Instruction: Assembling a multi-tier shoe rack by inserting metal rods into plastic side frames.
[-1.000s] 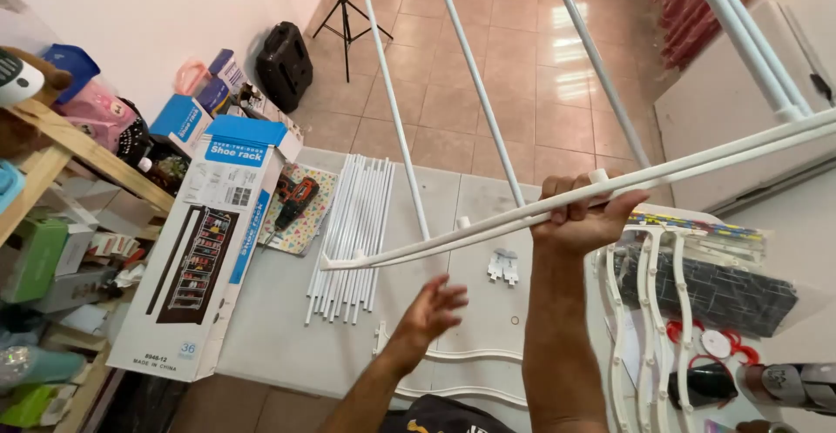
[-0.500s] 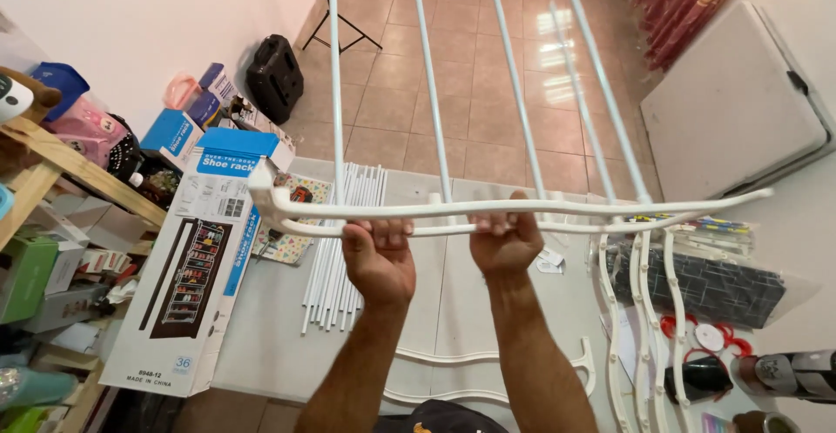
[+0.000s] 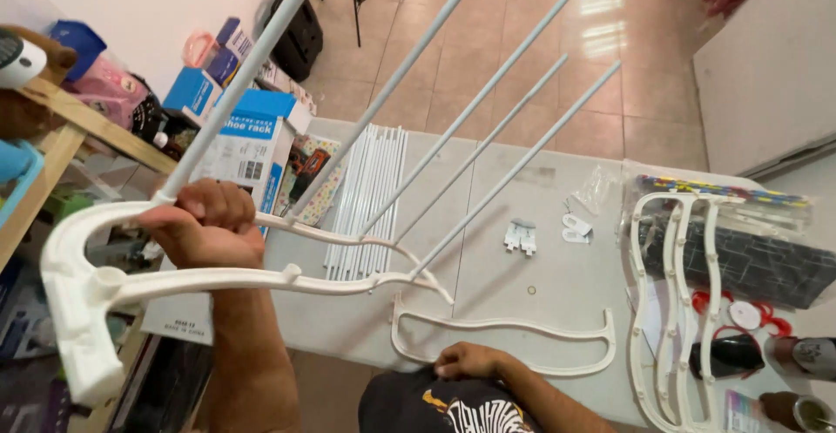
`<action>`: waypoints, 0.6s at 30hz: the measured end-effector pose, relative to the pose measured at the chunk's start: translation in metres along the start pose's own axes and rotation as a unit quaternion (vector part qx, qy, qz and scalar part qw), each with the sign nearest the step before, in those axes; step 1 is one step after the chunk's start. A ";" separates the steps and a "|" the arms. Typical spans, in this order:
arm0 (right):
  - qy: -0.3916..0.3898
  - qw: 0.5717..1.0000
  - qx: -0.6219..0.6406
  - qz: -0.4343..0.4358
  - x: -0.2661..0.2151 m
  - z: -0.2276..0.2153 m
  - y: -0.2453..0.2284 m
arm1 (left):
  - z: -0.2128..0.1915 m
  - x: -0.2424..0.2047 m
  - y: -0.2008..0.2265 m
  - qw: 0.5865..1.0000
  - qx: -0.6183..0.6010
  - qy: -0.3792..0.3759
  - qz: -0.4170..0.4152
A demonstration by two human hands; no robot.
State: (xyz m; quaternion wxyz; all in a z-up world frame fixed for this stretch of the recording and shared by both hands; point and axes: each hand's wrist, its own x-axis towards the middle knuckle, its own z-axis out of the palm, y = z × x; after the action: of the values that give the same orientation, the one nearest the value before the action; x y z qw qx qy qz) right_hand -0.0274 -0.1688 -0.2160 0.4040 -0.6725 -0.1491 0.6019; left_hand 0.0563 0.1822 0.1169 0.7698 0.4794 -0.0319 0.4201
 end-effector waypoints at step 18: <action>0.230 0.926 -0.298 0.009 0.173 -0.063 -0.107 | -0.207 -0.065 0.130 0.943 0.331 0.011 0.015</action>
State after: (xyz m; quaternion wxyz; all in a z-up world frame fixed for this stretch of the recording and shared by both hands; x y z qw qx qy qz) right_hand 0.1019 -0.0056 -0.2607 0.2024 -0.8832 -0.2188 0.3620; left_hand -0.1471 0.3245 0.0688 0.5618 0.7022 0.1103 0.4233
